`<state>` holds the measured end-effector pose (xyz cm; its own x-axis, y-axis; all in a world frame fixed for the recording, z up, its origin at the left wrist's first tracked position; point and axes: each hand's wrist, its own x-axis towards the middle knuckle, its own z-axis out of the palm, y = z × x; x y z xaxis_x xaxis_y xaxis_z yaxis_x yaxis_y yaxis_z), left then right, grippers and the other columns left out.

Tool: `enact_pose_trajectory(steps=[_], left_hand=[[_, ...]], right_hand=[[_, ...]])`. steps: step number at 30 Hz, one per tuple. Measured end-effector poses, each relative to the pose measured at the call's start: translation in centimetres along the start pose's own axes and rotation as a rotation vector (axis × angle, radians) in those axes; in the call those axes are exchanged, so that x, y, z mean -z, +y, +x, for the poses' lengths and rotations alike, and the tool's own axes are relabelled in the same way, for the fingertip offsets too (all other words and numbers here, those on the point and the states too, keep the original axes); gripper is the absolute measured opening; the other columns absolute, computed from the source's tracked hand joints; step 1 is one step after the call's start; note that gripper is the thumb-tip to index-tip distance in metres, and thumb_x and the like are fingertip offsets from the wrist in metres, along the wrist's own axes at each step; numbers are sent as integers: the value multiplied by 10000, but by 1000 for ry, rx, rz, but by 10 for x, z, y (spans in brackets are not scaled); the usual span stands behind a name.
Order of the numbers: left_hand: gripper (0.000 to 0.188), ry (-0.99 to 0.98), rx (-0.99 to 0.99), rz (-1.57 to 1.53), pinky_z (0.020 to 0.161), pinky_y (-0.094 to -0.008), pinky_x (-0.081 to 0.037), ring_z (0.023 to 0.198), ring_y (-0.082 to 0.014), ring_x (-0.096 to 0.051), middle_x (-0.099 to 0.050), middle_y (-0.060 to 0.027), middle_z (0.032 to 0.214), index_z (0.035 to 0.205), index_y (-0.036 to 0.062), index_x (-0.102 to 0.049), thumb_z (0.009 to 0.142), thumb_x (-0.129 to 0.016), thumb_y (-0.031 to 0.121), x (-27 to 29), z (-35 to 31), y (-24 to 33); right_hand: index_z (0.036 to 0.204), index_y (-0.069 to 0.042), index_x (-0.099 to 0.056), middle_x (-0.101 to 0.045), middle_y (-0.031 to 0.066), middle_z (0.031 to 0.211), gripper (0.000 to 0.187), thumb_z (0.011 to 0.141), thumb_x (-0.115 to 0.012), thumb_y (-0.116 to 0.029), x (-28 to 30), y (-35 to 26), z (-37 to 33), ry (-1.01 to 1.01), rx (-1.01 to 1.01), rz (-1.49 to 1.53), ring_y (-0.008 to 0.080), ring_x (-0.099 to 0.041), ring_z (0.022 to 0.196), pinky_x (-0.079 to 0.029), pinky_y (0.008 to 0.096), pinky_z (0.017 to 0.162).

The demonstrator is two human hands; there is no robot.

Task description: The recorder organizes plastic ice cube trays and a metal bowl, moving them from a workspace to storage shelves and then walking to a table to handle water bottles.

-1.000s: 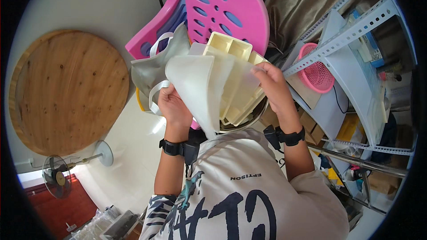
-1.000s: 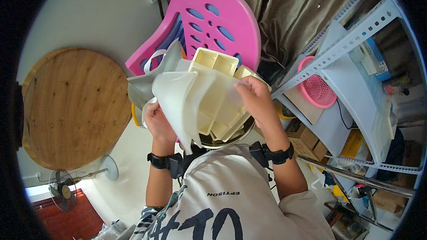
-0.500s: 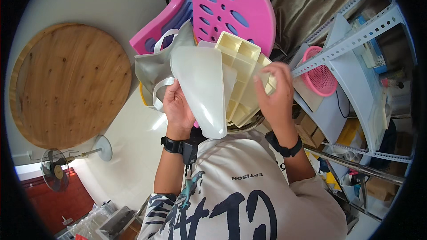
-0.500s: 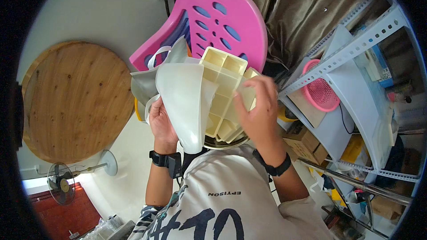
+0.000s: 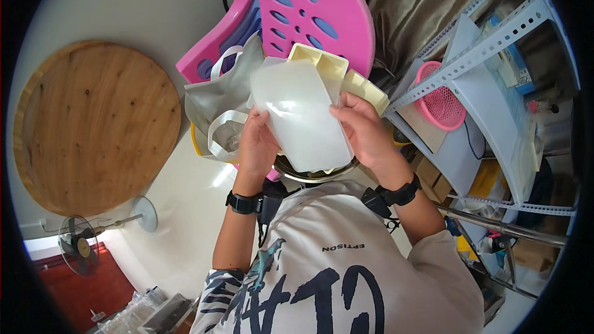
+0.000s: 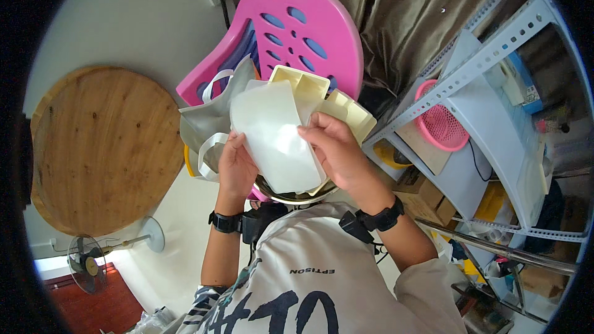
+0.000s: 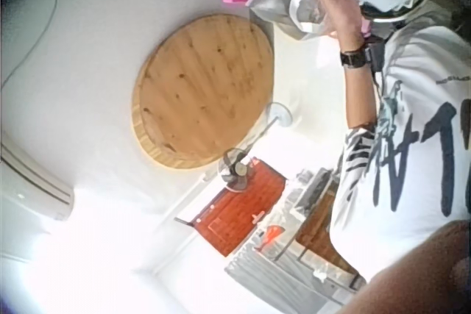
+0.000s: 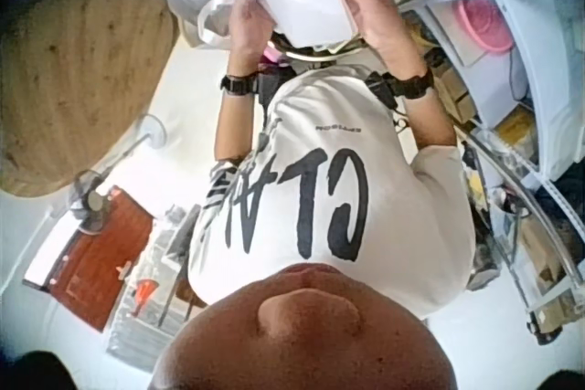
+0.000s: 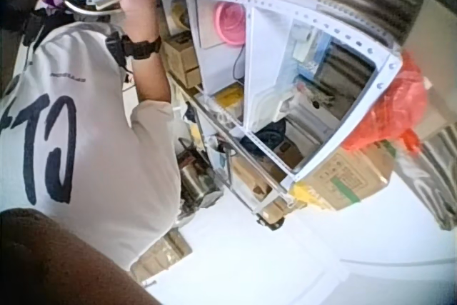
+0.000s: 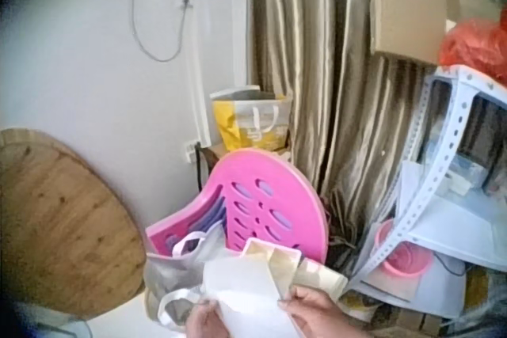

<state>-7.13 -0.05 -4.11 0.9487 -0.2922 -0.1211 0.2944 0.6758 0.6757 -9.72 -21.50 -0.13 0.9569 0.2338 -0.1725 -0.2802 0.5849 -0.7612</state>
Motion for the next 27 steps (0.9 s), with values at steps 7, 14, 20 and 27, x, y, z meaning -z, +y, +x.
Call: enact_pose_trajectory(steps=[7,14,20,27], left_hand=[[424,98,-20,141,1022,-339,-435,1197,-187,-556,-567,-92,1292,1372,34,-416,973,-413,176,-5,-2,-3],[342,120,7,111,977,-324,-457,1108,-164,-587,-588,-87,1213,1283,27,-466,975,-420,168,-5,-7,-9],[243,182,-48,199,885,-297,-465,996,-133,-574,-581,-50,1088,1166,36,-494,982,-432,182,-1,-3,-15],[215,177,-119,400,876,-279,-429,972,-115,-535,-564,-32,1057,1130,50,-495,988,-450,205,-11,-7,-18]], right_hand=[[916,-98,-579,-650,54,956,20,928,-593,-105,9,-25,-4,128,14,-11,184,-637,936,-511,284,773],[1105,-48,-555,-635,63,964,214,913,-631,-105,10,-15,6,240,-107,-34,175,-615,929,-491,313,858],[1182,-20,-523,-631,70,1038,307,887,-607,-33,10,-75,-5,364,108,103,185,-607,1002,-488,321,912],[1167,-28,-535,-613,42,937,345,837,-613,37,-79,-78,-22,321,440,-1002,89,-602,795,-496,205,693]])
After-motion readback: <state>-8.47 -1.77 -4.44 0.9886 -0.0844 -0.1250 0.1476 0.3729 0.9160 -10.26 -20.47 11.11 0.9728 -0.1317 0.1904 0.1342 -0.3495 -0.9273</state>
